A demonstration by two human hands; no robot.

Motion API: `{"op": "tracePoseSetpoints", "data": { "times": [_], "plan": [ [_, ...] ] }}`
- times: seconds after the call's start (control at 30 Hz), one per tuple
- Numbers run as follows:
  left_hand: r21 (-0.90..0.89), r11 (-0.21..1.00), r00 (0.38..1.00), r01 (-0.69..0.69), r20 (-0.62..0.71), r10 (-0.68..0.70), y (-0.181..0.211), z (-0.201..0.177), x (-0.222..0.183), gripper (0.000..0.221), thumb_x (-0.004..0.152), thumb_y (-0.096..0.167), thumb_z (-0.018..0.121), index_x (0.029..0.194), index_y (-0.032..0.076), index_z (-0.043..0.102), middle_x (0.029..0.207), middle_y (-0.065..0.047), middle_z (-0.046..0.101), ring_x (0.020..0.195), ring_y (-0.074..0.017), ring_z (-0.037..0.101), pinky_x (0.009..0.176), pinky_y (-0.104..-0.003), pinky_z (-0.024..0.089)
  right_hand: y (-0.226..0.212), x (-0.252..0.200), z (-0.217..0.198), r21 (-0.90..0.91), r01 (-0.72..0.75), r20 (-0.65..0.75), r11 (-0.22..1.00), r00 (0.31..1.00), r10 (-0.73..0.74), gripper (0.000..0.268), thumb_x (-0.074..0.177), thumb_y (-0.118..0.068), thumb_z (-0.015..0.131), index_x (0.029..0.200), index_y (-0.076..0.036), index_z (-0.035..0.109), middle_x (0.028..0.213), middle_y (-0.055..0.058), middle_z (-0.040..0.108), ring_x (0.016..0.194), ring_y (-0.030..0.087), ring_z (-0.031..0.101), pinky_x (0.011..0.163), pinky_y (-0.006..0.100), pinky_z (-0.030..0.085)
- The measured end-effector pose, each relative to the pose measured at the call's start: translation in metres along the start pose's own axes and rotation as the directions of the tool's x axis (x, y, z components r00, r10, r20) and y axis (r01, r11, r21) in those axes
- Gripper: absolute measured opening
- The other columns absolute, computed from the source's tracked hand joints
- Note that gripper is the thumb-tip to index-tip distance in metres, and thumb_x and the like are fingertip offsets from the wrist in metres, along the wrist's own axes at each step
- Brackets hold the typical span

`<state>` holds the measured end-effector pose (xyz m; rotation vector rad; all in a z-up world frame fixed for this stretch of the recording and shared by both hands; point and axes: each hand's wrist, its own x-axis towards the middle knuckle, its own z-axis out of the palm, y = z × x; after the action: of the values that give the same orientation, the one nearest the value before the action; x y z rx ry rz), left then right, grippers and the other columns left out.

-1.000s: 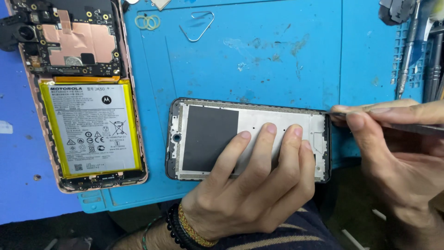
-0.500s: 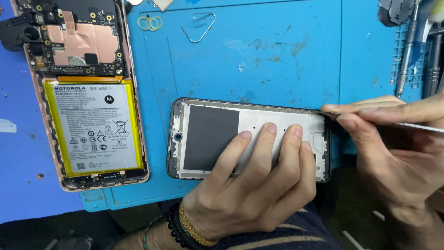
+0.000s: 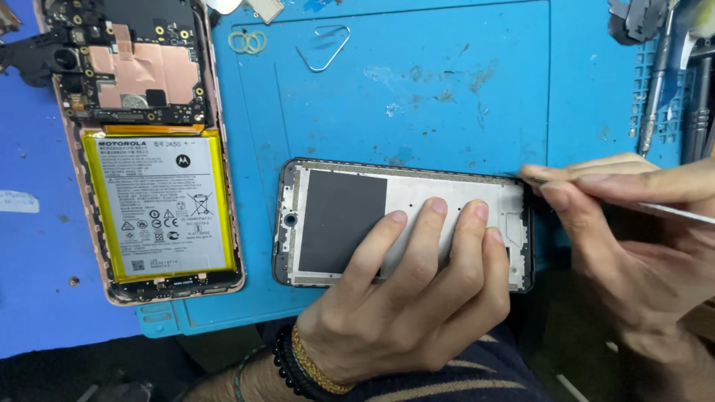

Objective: The person pries the display assembly off a disassembled Motorola smartphone on a blue repair mat, working a thin blade around the frame edge while holding the phone steady with the other hand. The phone's battery and board lie exposed beside it on the cluttered workbench.

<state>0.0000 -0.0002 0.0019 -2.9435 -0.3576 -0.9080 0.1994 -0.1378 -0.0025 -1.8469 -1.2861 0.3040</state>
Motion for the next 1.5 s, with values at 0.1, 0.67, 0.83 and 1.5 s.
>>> {"op": "tracePoseSetpoints", "data": {
  "times": [0.1,0.67,0.83,1.5],
  "plan": [
    [0.012,1.0,1.0,0.026,0.003,-0.026,0.001,0.0,0.002,0.015,0.106,0.03,0.061,0.116,0.019,0.064,0.12,0.005,0.069,0.112,-0.0142,0.065,0.099,-0.031,0.048,-0.015,0.012,-0.001,0.043,-0.04,-0.006,0.998,0.999,0.041,0.007,0.11,0.007,0.066,0.107,0.005,0.06,0.106,0.02,0.071,0.097,0.025,0.075,0.092,0.032,0.065],
    [0.058,0.998,0.999,0.04,0.015,-0.041,0.006,-0.005,0.002,0.015,0.107,0.034,0.06,0.118,0.024,0.065,0.123,0.009,0.069,0.114,-0.0104,0.064,0.108,-0.039,0.037,-0.024,0.012,-0.034,-0.104,0.024,0.271,0.994,0.963,0.005,0.025,0.089,0.011,0.064,0.11,-0.001,0.059,0.117,0.02,0.067,0.108,0.027,0.074,0.095,0.034,0.064],
    [0.067,0.997,0.999,0.032,0.025,-0.034,0.006,-0.005,0.002,0.015,0.107,0.034,0.061,0.118,0.024,0.064,0.124,0.009,0.069,0.115,-0.0106,0.063,0.108,-0.039,0.038,-0.02,0.014,-0.036,-0.12,0.078,0.296,0.99,0.954,-0.04,0.028,0.087,0.012,0.067,0.111,-0.001,0.06,0.115,0.019,0.068,0.11,0.028,0.074,0.097,0.035,0.064],
    [0.027,0.999,0.999,0.022,0.037,-0.023,0.006,-0.005,0.0,0.014,0.108,0.03,0.063,0.12,0.022,0.063,0.126,0.007,0.067,0.118,-0.0136,0.062,0.107,-0.041,0.042,0.026,0.051,-0.066,-0.054,0.605,0.697,0.794,0.593,-0.404,0.053,0.082,-0.026,0.066,0.133,-0.011,0.06,0.138,0.013,0.064,0.129,0.032,0.063,0.105,0.048,0.053]
  ]
}}
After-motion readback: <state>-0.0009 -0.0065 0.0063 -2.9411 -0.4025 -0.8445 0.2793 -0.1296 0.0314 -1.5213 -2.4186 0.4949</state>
